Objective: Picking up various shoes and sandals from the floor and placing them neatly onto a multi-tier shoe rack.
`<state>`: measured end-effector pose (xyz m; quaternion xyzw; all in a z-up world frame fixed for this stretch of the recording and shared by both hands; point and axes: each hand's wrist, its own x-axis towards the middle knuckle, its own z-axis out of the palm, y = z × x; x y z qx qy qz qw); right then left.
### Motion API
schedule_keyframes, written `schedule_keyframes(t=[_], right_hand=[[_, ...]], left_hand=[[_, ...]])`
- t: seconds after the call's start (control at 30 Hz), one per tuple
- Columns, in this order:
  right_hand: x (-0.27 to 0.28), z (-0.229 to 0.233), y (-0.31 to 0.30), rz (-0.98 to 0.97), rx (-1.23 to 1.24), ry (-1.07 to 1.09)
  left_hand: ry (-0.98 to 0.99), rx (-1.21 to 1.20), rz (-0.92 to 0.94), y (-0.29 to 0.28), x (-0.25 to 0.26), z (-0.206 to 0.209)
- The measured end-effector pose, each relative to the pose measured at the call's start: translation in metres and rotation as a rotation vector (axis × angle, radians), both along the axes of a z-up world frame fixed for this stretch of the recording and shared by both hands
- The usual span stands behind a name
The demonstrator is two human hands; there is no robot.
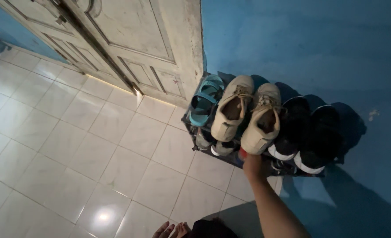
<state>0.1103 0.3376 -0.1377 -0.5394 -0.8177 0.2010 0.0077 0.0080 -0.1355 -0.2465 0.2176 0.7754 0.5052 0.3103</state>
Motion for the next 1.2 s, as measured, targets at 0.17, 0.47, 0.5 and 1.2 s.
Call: schedule_keyframes(t=[0.17,0.47,0.5,1.2], right_hand=[[-0.002,0.017,-0.015,0.049,0.074,0.021],[0.015,0.040,-0.049,0.120,0.208,0.149],[0.017,0.051,-0.055,0.113,0.213,0.147],[0.046,0.046,-0.125,-1.272,-1.542,1.384]], left_hand=[[0.318,0.028,-0.227,0.062,-0.018,0.036],[0.290,-0.165,-0.339,0.009,-0.051,0.018],[0.290,-0.159,-0.346,0.017,-0.055,0.024],[-1.099,0.565,0.931,0.053,-0.139,0.234]])
